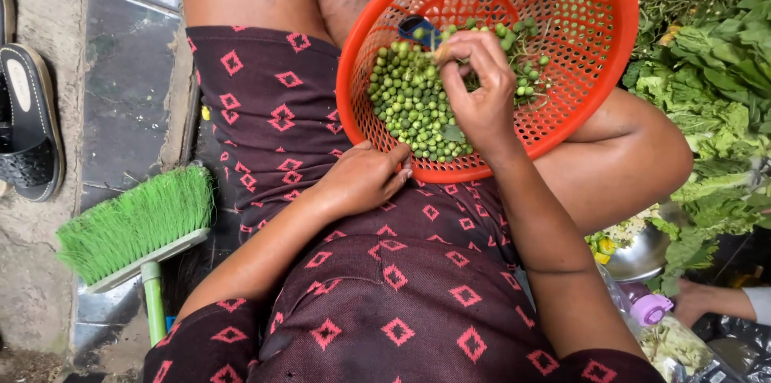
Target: Plucking small green vegetables from their stems and collecting them in a red plastic basket while sitting on the floor.
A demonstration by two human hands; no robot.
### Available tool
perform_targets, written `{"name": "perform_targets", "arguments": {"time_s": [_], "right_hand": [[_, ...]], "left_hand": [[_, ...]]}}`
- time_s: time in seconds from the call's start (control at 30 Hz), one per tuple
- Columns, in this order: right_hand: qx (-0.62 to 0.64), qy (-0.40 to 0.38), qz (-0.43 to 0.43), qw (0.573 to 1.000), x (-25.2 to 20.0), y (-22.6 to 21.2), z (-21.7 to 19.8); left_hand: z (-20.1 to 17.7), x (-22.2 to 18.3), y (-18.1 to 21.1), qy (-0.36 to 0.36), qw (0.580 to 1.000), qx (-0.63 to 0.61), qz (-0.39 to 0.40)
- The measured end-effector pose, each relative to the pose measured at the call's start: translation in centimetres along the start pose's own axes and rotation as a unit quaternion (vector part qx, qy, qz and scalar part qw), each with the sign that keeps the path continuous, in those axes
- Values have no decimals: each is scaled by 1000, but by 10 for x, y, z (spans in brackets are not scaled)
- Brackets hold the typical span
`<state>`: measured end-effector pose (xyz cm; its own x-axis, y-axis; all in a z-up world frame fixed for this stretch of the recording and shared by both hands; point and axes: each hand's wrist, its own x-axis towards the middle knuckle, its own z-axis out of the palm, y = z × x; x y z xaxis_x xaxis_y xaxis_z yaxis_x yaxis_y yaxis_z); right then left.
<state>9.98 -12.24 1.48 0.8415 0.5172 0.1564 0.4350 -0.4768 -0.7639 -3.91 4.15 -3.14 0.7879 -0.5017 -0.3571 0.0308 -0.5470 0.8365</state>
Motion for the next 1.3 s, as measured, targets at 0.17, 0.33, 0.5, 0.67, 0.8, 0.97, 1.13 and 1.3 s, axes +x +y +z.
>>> {"name": "perform_targets", "arguments": {"time_s": [0.17, 0.33, 0.5, 0.67, 0.8, 0.97, 1.13, 1.3], "right_hand": [[-193, 83, -83, 974, 6, 7, 13], [-184, -10, -84, 979, -19, 13, 46], [-286, -64, -133, 947, -24, 31, 68], [-342, -119, -113, 925, -28, 38, 58], [-132, -195, -28, 971, -33, 28, 28], [69, -184, 74, 978, -53, -22, -28], [90, -134, 126, 979, -91, -17, -35], [45, -99, 78, 991, -99, -18, -32]], "left_hand": [[14, 0, -6, 49, 997, 43, 46], [12, 1, -7, 35, 998, 35, 48], [11, 2, -3, 24, 998, 36, 43], [-4, -4, 2, -17, 1000, -10, 9], [-1, -2, 2, -10, 1000, -16, 0], [-12, -1, 13, 17, 998, -56, -9], [-22, 6, 31, 17, 992, -128, -6], [-15, 9, 33, 15, 990, -137, -9]]}}
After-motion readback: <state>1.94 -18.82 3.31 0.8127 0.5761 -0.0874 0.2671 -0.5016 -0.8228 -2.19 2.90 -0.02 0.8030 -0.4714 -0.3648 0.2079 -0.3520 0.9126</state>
